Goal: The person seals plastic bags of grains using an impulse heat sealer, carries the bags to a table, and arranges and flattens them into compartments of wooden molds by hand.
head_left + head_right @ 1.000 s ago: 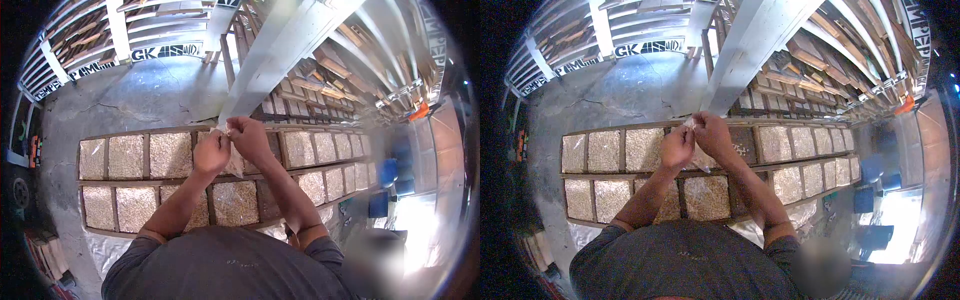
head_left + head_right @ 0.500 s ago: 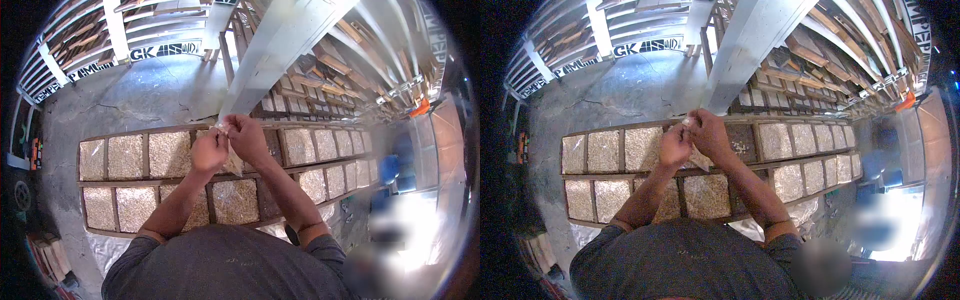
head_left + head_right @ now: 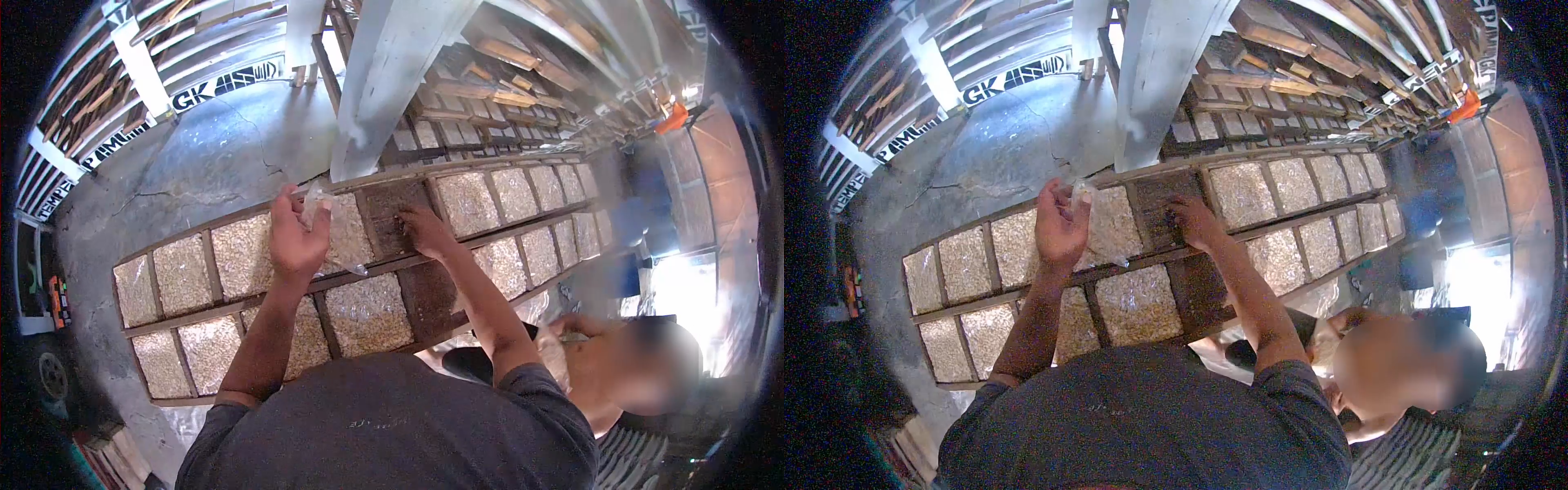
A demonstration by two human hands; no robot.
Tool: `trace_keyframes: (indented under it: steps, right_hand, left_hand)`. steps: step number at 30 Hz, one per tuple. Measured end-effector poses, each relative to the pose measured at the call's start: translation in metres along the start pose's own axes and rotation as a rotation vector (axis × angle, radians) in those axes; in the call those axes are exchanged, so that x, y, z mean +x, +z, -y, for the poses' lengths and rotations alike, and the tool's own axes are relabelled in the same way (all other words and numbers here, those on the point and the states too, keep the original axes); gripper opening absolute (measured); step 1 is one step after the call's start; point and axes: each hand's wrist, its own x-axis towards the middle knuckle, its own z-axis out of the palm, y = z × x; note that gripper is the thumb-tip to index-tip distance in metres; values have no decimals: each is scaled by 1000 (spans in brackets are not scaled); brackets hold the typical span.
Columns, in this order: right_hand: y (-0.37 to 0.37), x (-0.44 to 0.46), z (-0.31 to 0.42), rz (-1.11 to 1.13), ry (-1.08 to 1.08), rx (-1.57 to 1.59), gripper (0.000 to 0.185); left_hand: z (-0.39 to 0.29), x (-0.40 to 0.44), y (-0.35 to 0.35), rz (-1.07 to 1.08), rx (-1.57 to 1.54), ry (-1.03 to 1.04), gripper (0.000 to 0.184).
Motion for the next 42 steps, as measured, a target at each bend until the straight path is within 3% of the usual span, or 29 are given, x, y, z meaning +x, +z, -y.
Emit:
trace_keyframes:
  steps: [2,6,8,12,15,18,24,27,30,33,36,38,40,42]
  right_hand:
    - [-10,-14,15,-45,118,4,42]
    - [-25,-16,36,-72,407,108,41]
    - [18,-9,8,-59,398,67,41]
    - [0,-4,15,28,479,170,48]
    - [1,-1,8,-119,217,136,52]
    - [9,-2,-2,-53,-50,-106,55]
    - [5,-8,-27,107,-48,15,45]
    - [9,-7,-31,5,-102,61,38]
    - [3,-6,-4,-3,61,38,37]
    - [13,-5,8,-138,89,3,38]
    - [26,-1,0,-246,392,40,32]
    - [34,1,-9,-246,628,581,30]
    - [15,11,11,-240,726,994,31]
    - [-64,29,93,-258,694,1273,33]
  left_hand:
    - [5,1,2,6,88,72,55]
    - [-2,-6,3,16,-46,-7,60]
    - [-1,-7,9,19,-116,-51,61]
    - [-8,-7,8,19,-119,28,61]
    - [-11,-8,1,29,-131,62,61]
    - [-11,-12,-4,43,-165,17,59]
    - [0,-18,-19,17,-117,-18,54]
    - [10,-21,-15,16,-119,-32,48]
    - [4,-20,-14,10,-94,7,37]
    - [-12,-17,-16,9,-53,-6,24]
    - [-7,-16,-15,56,-16,-65,23]
    - [-14,-11,-18,93,-3,-86,25]
    - [-21,-7,-22,131,23,-94,27]
    - [-28,-3,-24,178,58,-81,29]
